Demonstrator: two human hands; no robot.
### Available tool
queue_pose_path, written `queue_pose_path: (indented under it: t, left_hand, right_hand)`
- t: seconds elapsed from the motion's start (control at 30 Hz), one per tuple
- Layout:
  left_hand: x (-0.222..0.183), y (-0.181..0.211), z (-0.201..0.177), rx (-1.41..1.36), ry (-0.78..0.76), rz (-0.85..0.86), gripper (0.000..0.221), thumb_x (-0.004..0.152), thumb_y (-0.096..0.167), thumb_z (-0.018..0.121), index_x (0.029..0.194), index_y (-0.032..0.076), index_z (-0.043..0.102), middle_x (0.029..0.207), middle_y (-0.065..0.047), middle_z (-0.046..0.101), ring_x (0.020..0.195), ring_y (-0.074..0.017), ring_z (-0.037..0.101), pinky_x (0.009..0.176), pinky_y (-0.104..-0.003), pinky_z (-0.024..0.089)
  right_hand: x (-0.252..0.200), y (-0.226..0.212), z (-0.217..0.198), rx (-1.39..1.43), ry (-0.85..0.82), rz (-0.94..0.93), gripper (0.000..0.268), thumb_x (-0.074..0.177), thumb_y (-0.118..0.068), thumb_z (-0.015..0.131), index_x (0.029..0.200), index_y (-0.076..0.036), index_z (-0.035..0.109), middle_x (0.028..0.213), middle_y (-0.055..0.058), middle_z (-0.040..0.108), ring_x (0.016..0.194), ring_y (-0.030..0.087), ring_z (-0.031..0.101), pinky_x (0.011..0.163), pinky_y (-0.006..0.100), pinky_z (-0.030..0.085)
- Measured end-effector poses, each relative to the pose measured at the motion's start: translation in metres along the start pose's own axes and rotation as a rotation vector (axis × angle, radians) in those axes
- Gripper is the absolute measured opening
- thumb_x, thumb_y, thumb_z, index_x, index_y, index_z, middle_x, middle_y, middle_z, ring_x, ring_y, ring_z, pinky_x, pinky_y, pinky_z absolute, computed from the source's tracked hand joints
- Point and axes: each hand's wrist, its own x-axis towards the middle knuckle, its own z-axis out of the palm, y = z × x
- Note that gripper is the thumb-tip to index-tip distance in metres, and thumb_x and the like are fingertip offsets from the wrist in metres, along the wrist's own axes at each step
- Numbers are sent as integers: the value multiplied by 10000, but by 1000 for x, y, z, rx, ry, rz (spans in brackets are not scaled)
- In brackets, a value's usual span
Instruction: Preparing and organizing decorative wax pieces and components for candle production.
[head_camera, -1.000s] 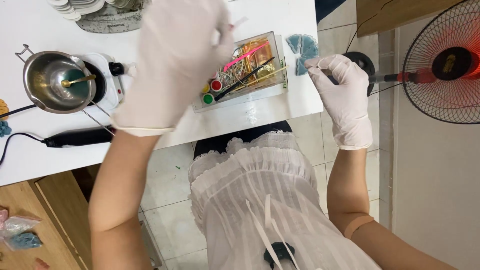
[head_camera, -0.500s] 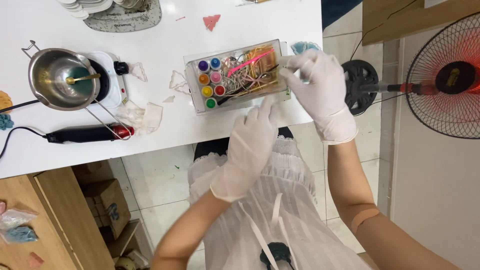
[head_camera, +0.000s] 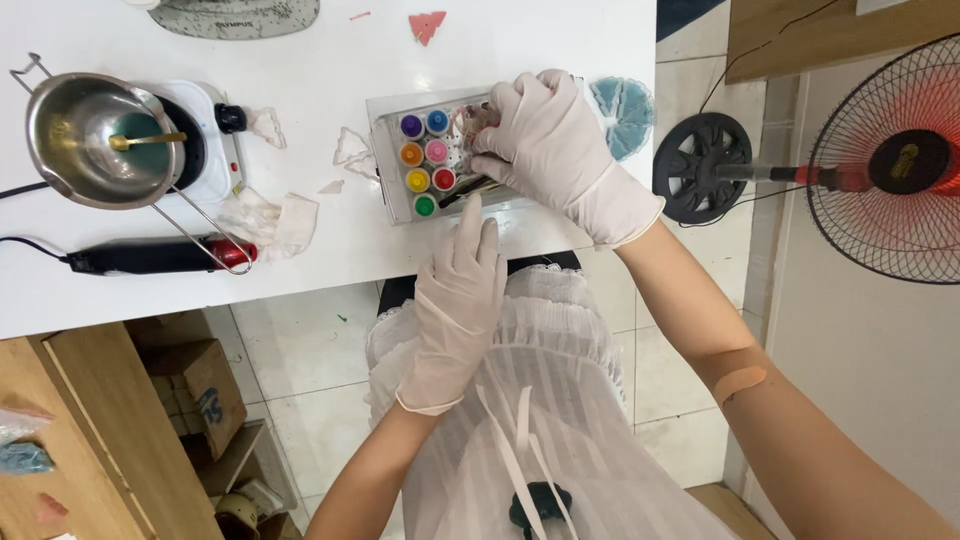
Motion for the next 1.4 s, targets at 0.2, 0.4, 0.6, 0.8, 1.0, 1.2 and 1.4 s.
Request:
queue_pose_path:
  t: [0.2,0.4,0.6,0.8,1.0,1.2,1.4]
  left_hand:
    - [1,-8,5,-193,-61,-36,445,920,193,710,1309,-10,634,1535,-92,495,1090,-275,600,857,-414,514]
    - [2,-8,8,-208,7,-2,402,947,157,704,1291,-38,628,1517,-124,492,1216,-301,585,960,-421,506]
    - [1,-8,10,-202,32,-10,383,934,162,711,1259,-29,644,1505,-118,505,1224,-290,583,958,-433,506]
    - [3,-6,9,-246,59,-14,378,942,141,713,1266,-41,644,1508,-117,504,1229,-303,579,979,-431,512]
    - [5,-6,9,-264,54,-35,349,940,138,713,1237,-36,650,1486,-117,520,1209,-302,591,976,-429,516]
    - [6,-4,7,-249,42,-36,357,922,149,711,1222,-34,651,1476,-131,520,1214,-308,593,965,-421,519]
    - [-3,-5,1,-262,72,-23,335,949,154,719,1233,-9,647,1521,-125,513,1192,-273,609,924,-404,521]
  right_hand:
    - [-14,7,1,-6,101,12,224,877,-339,825,985,-157,753,1044,11,574,1014,238,556,937,406,433]
    - [-11,2,-8,-112,81,35,200,847,-232,800,1029,-158,763,1047,20,564,1038,238,559,908,394,427]
    - [-8,-3,-8,-2,114,-26,179,821,-286,819,969,-192,786,996,41,556,1016,249,567,905,415,442]
    - [-14,3,10,-1,101,88,212,882,-330,856,856,-154,741,955,19,546,969,239,561,885,399,448]
    - [-6,0,17,-86,177,42,118,917,-283,818,1005,-215,779,963,-6,535,966,218,560,844,387,428]
    - [5,0,18,-290,124,54,182,895,-375,790,868,-211,716,947,13,565,895,244,559,776,375,434]
    - [-7,6,17,-223,169,2,147,944,-330,784,941,-201,715,967,-6,553,924,200,567,783,373,434]
